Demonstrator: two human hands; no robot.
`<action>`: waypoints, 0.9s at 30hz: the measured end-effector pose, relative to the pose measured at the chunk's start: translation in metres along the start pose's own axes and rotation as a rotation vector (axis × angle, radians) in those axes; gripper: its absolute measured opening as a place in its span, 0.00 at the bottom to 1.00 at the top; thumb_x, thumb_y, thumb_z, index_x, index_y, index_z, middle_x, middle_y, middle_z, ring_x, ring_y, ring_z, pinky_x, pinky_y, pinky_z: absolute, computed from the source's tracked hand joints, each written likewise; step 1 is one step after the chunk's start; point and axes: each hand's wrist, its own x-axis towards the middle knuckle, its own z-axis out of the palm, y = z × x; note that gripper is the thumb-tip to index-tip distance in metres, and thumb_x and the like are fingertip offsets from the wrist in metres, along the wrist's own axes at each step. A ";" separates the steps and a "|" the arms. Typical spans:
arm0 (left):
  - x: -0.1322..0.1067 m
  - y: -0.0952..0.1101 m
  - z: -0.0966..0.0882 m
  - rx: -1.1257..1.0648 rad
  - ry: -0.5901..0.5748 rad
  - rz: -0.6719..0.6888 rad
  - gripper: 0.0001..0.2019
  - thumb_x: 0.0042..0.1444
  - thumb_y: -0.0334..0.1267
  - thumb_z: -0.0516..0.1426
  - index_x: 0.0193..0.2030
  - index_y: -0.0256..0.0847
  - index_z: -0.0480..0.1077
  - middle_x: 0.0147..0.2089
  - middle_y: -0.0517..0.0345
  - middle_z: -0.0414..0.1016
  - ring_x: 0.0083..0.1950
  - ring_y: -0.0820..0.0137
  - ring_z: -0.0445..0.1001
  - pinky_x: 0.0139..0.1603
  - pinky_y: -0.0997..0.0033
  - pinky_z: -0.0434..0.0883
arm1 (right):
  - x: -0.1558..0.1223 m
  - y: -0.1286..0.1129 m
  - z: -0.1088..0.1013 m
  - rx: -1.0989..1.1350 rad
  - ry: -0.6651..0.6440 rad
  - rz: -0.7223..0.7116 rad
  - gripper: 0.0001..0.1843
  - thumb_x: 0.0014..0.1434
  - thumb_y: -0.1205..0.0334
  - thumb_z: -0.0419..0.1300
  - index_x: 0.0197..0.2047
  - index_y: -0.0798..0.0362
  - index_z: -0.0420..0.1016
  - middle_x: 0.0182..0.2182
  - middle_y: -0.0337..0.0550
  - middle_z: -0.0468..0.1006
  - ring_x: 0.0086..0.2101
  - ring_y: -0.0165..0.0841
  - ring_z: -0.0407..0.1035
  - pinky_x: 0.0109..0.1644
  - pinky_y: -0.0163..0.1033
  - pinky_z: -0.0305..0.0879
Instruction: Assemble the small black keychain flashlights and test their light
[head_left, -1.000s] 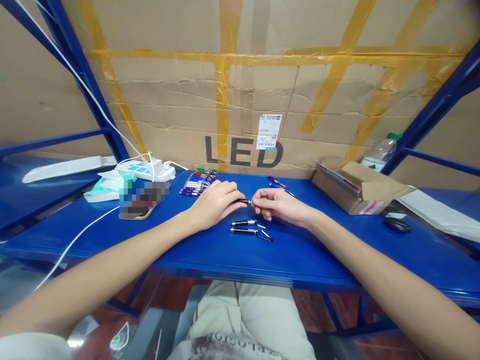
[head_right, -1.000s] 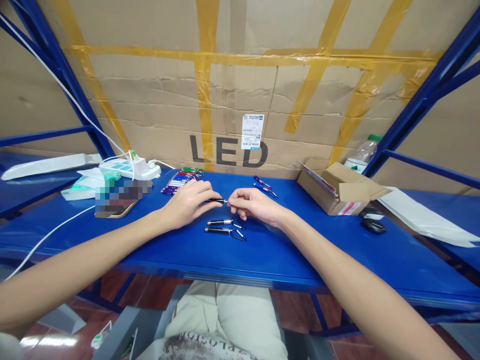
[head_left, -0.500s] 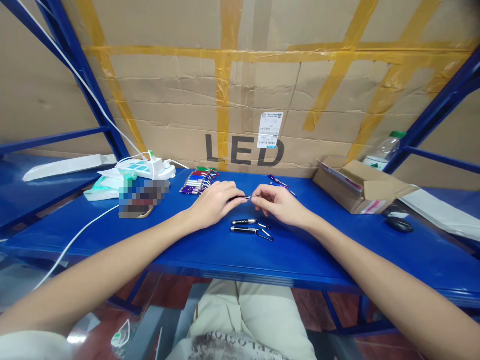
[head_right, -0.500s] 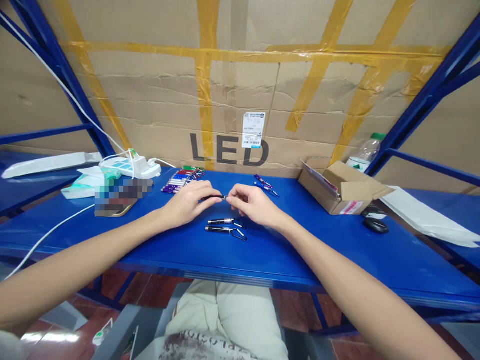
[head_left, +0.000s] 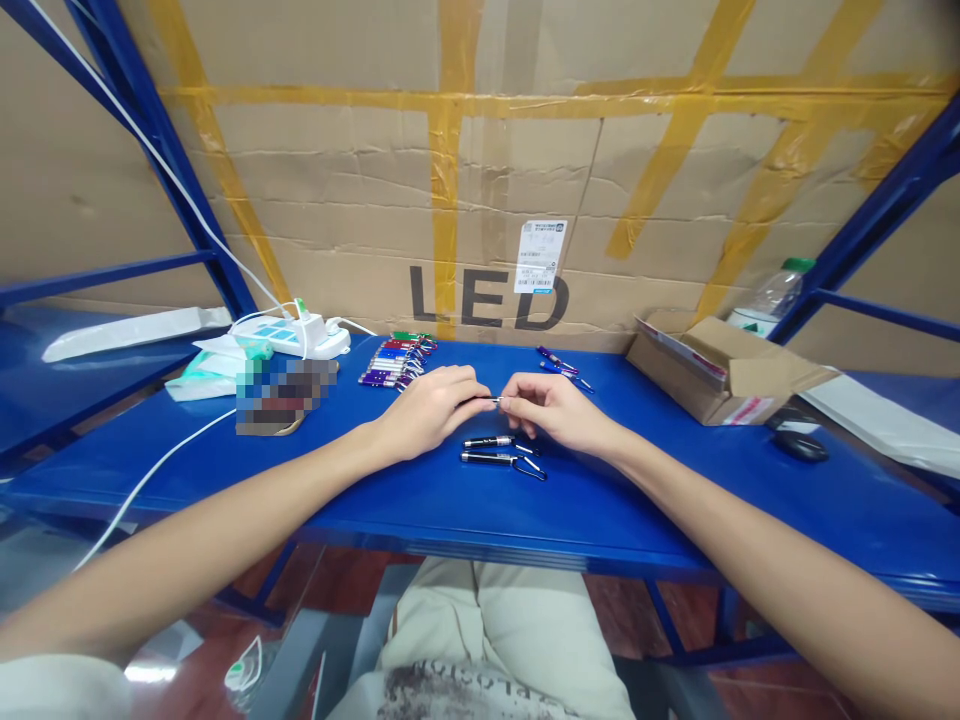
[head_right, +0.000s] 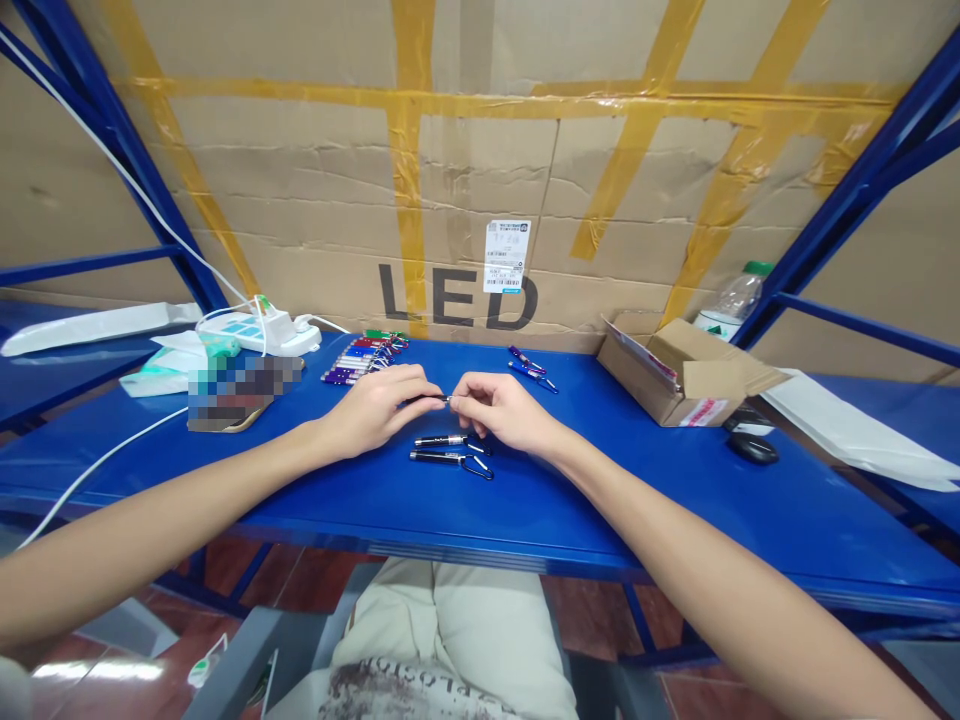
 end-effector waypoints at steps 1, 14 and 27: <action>0.000 0.001 -0.001 0.013 0.003 0.015 0.15 0.78 0.42 0.53 0.50 0.36 0.79 0.41 0.51 0.78 0.44 0.64 0.77 0.47 0.65 0.73 | 0.000 -0.001 0.000 0.000 0.001 0.000 0.20 0.64 0.42 0.69 0.35 0.51 0.78 0.27 0.38 0.78 0.24 0.29 0.67 0.29 0.37 0.65; 0.001 0.001 -0.002 0.106 0.032 0.086 0.17 0.79 0.44 0.51 0.49 0.37 0.78 0.40 0.50 0.77 0.43 0.64 0.76 0.48 0.63 0.74 | -0.002 -0.009 -0.001 0.082 -0.043 0.052 0.20 0.63 0.42 0.71 0.34 0.51 0.77 0.28 0.39 0.80 0.24 0.29 0.69 0.30 0.37 0.67; 0.000 -0.013 -0.001 -0.033 -0.022 -0.176 0.14 0.76 0.46 0.57 0.50 0.40 0.80 0.46 0.52 0.82 0.44 0.64 0.80 0.46 0.65 0.75 | 0.003 0.015 -0.047 -0.794 0.161 0.073 0.05 0.65 0.61 0.66 0.38 0.49 0.74 0.36 0.45 0.83 0.37 0.40 0.74 0.41 0.43 0.62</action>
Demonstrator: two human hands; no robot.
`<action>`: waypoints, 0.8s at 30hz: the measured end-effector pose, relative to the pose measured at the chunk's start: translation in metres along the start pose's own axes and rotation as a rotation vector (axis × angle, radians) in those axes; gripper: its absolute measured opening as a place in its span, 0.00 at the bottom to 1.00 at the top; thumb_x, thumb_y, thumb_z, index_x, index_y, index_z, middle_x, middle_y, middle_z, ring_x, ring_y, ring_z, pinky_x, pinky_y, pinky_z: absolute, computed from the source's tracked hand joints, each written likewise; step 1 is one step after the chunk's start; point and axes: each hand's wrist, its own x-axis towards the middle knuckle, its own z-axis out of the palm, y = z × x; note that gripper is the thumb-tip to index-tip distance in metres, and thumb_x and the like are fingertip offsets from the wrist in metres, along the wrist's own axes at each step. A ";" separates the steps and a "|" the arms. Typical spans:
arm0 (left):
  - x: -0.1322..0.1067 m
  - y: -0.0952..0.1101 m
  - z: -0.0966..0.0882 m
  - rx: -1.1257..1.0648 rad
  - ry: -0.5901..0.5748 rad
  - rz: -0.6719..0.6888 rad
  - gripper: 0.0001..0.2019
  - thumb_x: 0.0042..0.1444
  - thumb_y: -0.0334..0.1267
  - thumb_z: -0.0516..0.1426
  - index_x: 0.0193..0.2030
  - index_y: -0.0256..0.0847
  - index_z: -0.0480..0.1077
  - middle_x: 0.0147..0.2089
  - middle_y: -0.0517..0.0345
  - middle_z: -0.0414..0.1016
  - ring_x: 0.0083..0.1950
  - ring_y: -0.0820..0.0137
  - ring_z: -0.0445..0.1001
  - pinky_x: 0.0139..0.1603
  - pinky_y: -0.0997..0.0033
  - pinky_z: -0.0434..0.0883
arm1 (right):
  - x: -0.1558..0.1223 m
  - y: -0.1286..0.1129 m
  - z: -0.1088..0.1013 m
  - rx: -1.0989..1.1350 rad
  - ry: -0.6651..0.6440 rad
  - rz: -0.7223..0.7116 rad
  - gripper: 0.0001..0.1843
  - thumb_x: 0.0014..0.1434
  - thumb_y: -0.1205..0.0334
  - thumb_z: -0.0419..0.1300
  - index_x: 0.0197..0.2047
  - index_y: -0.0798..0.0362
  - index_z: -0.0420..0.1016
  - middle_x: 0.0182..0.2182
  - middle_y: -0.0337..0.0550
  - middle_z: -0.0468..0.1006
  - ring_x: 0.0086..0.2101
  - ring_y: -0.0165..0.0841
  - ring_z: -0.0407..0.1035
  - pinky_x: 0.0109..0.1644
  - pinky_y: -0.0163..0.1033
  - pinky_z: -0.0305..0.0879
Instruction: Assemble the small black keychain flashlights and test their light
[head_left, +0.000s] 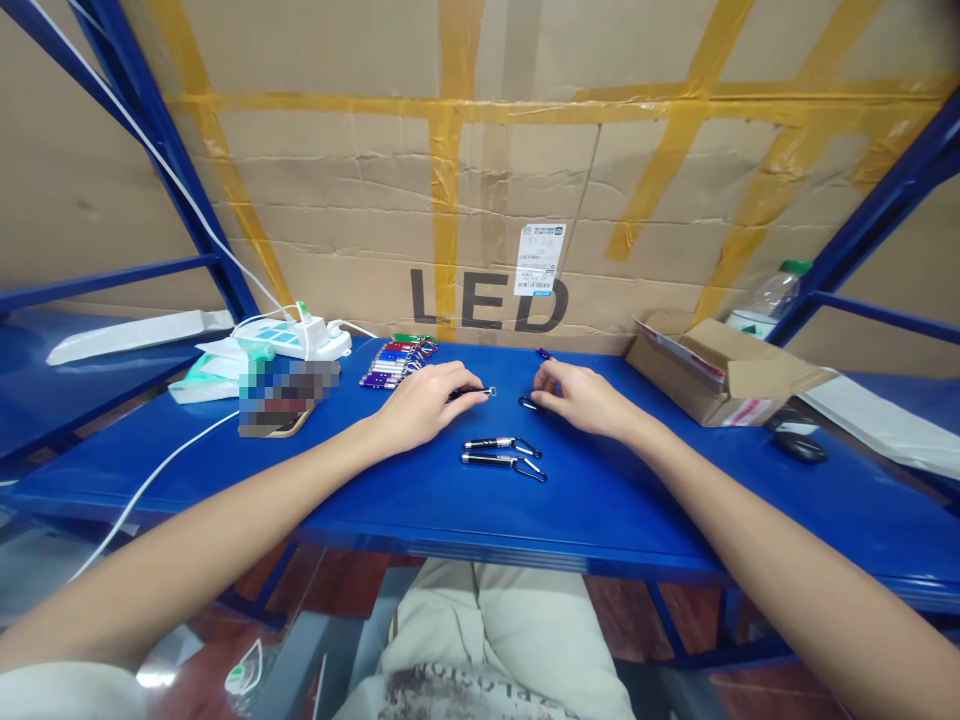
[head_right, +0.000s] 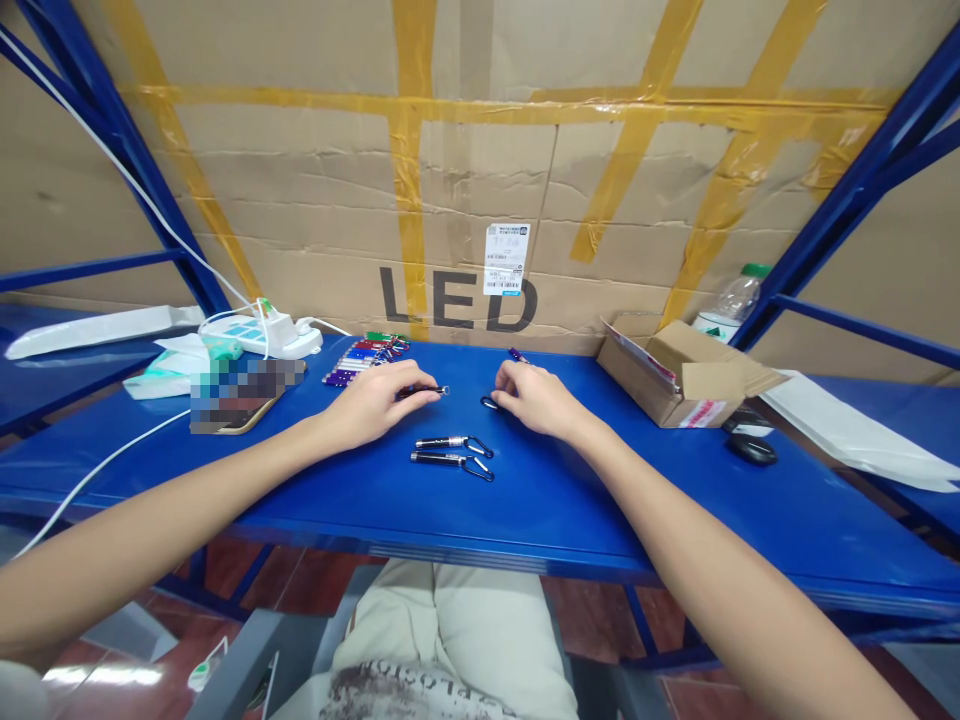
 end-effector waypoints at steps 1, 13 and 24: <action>0.000 0.000 0.000 0.005 -0.010 -0.010 0.14 0.76 0.46 0.57 0.50 0.40 0.80 0.46 0.52 0.82 0.44 0.64 0.80 0.46 0.65 0.74 | 0.001 0.003 0.001 -0.005 -0.056 -0.029 0.06 0.66 0.60 0.66 0.38 0.49 0.73 0.37 0.45 0.83 0.37 0.41 0.75 0.42 0.43 0.63; 0.000 0.002 -0.001 -0.007 -0.068 -0.080 0.13 0.76 0.46 0.58 0.52 0.42 0.80 0.49 0.52 0.82 0.47 0.62 0.80 0.49 0.64 0.73 | -0.003 0.006 0.012 -0.112 -0.143 -0.267 0.07 0.73 0.65 0.56 0.40 0.49 0.68 0.42 0.49 0.76 0.43 0.41 0.71 0.49 0.45 0.67; 0.001 0.003 -0.002 -0.004 -0.084 -0.076 0.12 0.75 0.45 0.58 0.52 0.41 0.79 0.49 0.53 0.82 0.47 0.61 0.80 0.49 0.63 0.72 | -0.007 -0.008 0.010 0.091 -0.159 -0.160 0.06 0.76 0.64 0.48 0.45 0.48 0.64 0.40 0.46 0.80 0.38 0.38 0.75 0.43 0.41 0.68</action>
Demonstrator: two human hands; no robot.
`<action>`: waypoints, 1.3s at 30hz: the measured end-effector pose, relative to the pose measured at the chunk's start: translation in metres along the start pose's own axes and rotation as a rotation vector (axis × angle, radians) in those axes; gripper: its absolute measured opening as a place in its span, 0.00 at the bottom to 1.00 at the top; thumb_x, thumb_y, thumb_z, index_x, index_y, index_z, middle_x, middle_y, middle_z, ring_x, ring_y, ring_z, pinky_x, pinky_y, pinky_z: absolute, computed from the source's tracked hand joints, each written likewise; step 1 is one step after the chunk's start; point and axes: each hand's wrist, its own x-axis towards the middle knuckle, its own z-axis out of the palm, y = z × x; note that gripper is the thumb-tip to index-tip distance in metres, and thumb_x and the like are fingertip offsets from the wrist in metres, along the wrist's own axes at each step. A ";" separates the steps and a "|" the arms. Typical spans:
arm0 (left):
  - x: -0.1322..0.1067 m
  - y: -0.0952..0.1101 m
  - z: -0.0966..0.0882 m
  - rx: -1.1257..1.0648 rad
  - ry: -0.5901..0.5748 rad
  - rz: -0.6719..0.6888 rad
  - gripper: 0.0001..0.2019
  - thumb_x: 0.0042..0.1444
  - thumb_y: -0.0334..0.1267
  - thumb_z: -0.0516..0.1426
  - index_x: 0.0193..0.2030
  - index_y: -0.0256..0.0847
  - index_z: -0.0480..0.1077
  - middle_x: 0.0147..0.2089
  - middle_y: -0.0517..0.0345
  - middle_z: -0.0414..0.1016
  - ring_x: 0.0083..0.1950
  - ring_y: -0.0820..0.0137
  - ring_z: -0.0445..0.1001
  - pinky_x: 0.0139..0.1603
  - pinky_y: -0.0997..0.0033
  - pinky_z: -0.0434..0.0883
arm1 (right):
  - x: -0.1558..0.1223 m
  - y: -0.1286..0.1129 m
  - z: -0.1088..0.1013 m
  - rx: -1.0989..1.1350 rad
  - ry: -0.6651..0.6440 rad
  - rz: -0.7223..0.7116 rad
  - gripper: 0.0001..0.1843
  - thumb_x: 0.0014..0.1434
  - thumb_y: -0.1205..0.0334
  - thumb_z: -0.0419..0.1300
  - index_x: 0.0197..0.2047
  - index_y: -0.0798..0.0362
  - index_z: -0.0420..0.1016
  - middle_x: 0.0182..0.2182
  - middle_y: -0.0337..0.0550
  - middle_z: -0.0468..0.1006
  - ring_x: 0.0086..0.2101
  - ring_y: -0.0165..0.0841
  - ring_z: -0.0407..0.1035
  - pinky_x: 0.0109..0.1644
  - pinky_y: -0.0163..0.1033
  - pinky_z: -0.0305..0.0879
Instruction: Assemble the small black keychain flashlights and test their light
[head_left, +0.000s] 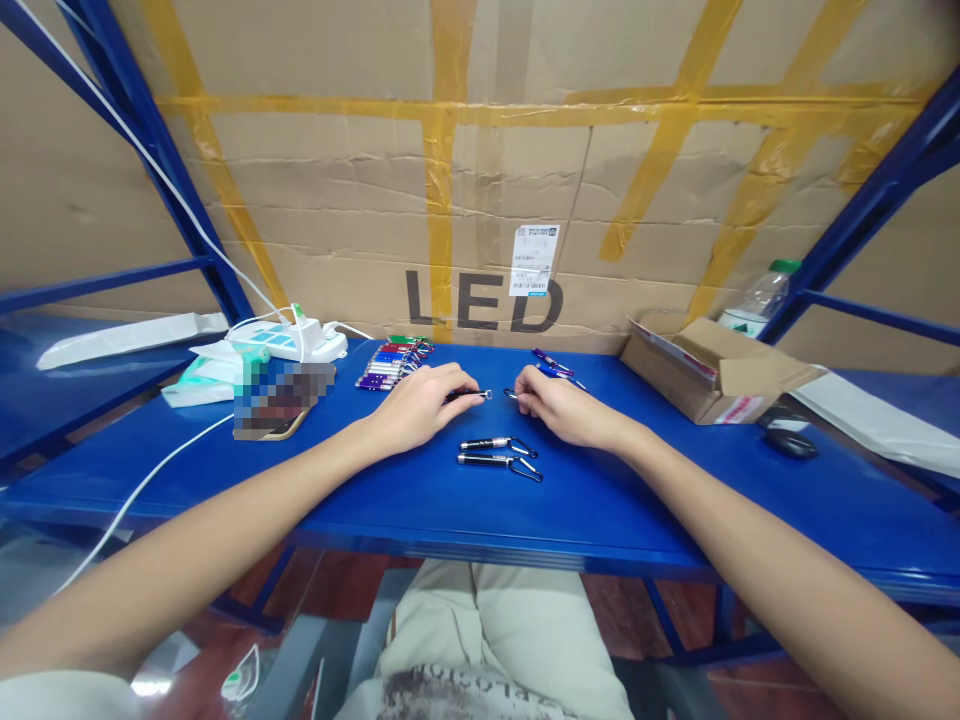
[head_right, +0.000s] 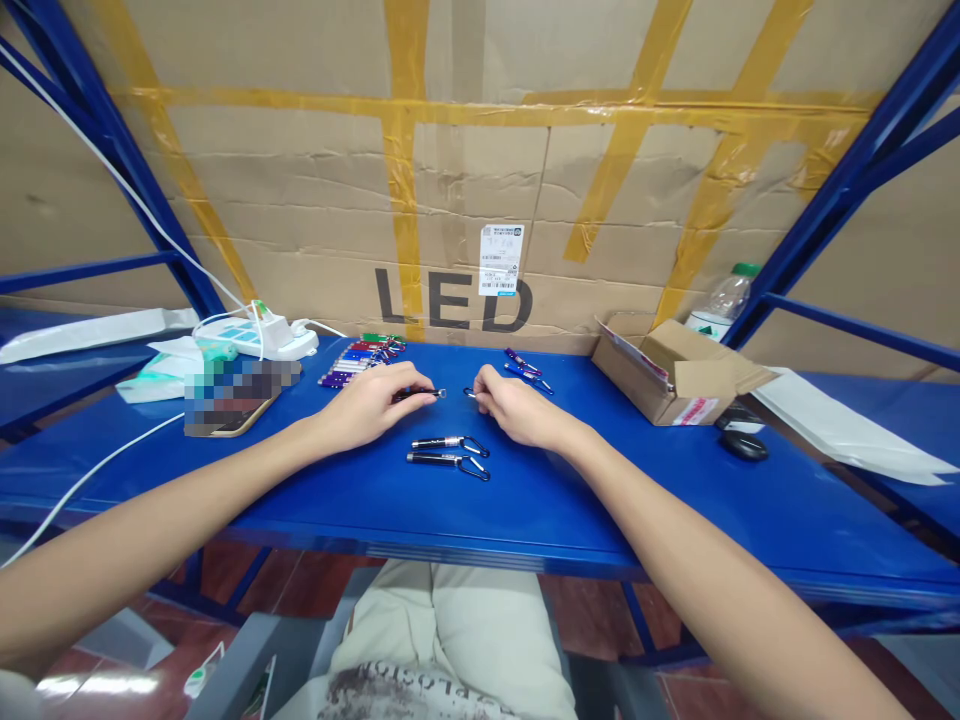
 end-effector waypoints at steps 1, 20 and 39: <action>0.000 0.000 0.000 0.001 0.000 0.003 0.12 0.75 0.45 0.58 0.52 0.41 0.79 0.49 0.52 0.82 0.47 0.61 0.80 0.49 0.63 0.72 | 0.000 0.000 0.001 0.008 -0.007 0.002 0.06 0.77 0.64 0.47 0.47 0.49 0.64 0.39 0.45 0.80 0.38 0.38 0.75 0.43 0.40 0.68; -0.001 0.000 0.000 -0.007 -0.035 0.030 0.16 0.78 0.46 0.53 0.58 0.42 0.78 0.53 0.49 0.82 0.53 0.58 0.81 0.56 0.58 0.75 | 0.000 -0.009 0.002 0.045 0.022 -0.014 0.06 0.75 0.60 0.54 0.42 0.48 0.66 0.39 0.44 0.81 0.37 0.38 0.75 0.42 0.40 0.67; -0.001 -0.003 0.001 -0.043 -0.109 0.029 0.15 0.79 0.44 0.51 0.58 0.42 0.76 0.57 0.49 0.82 0.55 0.59 0.81 0.59 0.58 0.75 | 0.003 -0.003 -0.001 -0.096 -0.006 -0.176 0.19 0.75 0.59 0.58 0.64 0.50 0.79 0.49 0.50 0.86 0.47 0.43 0.79 0.54 0.46 0.73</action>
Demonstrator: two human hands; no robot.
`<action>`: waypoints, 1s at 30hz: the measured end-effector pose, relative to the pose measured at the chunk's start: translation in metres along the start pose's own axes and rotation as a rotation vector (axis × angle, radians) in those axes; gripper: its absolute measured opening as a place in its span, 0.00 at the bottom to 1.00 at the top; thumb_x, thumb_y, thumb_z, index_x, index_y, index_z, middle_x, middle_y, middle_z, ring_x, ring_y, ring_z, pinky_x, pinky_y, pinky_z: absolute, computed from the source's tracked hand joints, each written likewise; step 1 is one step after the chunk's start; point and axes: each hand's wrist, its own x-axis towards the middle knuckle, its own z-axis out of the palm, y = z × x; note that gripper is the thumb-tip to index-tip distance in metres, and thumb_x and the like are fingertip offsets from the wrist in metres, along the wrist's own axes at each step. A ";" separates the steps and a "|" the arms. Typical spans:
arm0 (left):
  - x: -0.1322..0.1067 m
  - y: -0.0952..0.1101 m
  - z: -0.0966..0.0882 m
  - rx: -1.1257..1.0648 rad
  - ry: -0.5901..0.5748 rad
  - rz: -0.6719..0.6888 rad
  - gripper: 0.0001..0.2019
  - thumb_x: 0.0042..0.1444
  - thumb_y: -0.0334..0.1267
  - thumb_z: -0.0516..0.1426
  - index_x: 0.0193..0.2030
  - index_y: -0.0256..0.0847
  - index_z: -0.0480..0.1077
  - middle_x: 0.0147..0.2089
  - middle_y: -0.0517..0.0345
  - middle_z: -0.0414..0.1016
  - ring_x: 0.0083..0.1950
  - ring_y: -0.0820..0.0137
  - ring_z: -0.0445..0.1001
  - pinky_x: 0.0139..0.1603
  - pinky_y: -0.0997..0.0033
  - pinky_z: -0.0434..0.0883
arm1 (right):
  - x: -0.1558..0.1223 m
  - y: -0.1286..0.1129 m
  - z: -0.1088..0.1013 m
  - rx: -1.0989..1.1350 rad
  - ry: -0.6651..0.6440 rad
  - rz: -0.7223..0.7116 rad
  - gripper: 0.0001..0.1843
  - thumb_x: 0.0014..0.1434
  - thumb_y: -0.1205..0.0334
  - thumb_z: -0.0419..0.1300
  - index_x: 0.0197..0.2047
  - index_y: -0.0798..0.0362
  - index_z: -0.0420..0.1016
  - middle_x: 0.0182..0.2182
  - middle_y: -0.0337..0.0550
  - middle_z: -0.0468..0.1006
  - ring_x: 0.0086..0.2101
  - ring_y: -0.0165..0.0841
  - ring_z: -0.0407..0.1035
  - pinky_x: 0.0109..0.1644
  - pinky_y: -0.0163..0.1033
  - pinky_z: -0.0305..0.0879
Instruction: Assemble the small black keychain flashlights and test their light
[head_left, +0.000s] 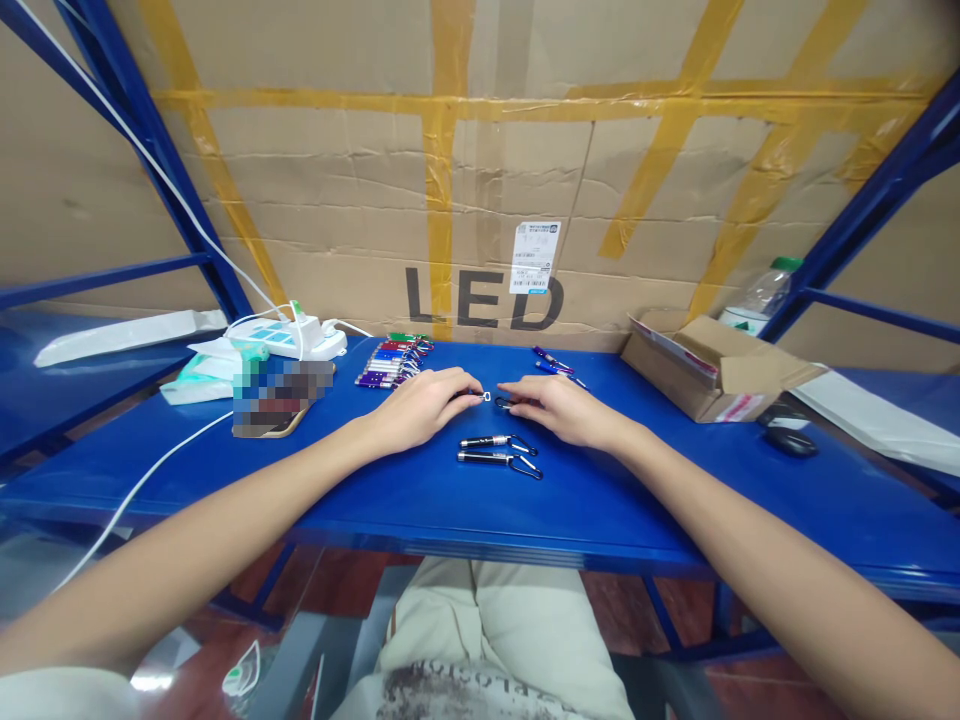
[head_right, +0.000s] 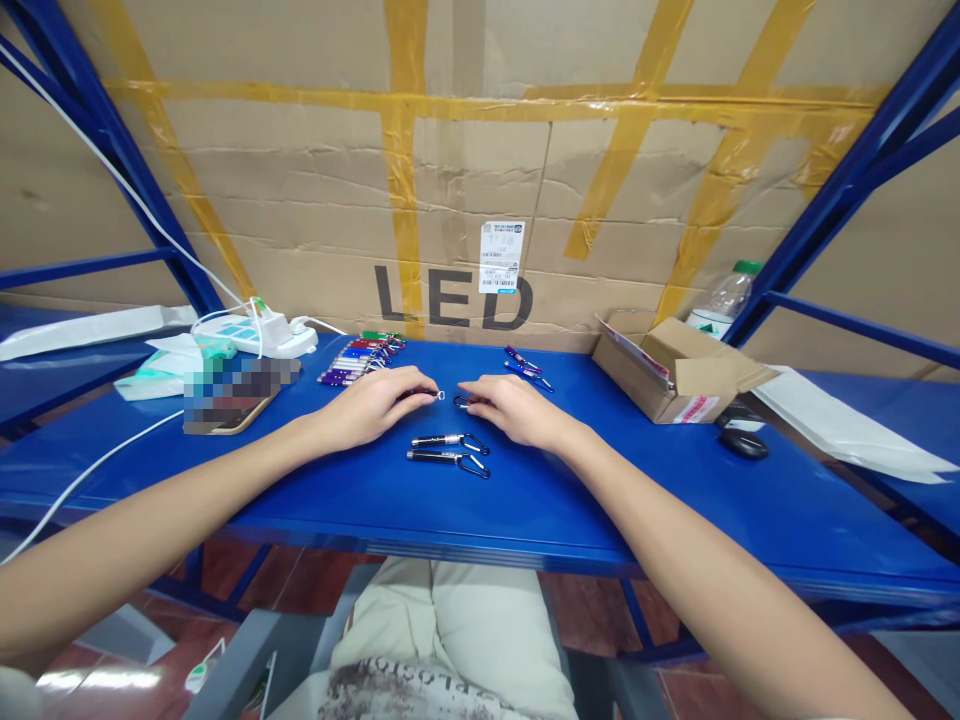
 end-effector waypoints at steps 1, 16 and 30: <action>0.000 0.000 0.000 -0.001 -0.001 -0.004 0.15 0.79 0.44 0.51 0.57 0.42 0.76 0.57 0.50 0.82 0.55 0.59 0.81 0.59 0.58 0.75 | -0.001 -0.001 -0.001 -0.038 -0.004 -0.020 0.18 0.76 0.59 0.56 0.63 0.49 0.80 0.49 0.51 0.85 0.47 0.43 0.79 0.53 0.46 0.72; -0.001 0.002 -0.002 -0.025 -0.055 0.028 0.14 0.79 0.44 0.52 0.57 0.43 0.76 0.55 0.51 0.82 0.56 0.60 0.77 0.59 0.59 0.72 | -0.003 0.003 0.004 -0.135 -0.006 -0.056 0.15 0.78 0.60 0.52 0.58 0.50 0.78 0.49 0.54 0.81 0.50 0.46 0.75 0.58 0.51 0.72; 0.000 -0.003 -0.001 -0.054 -0.072 -0.012 0.13 0.73 0.46 0.61 0.56 0.42 0.78 0.48 0.52 0.84 0.51 0.59 0.81 0.54 0.61 0.73 | 0.000 -0.009 0.000 -0.087 0.031 -0.001 0.13 0.73 0.62 0.58 0.55 0.51 0.83 0.49 0.50 0.87 0.46 0.44 0.80 0.52 0.46 0.72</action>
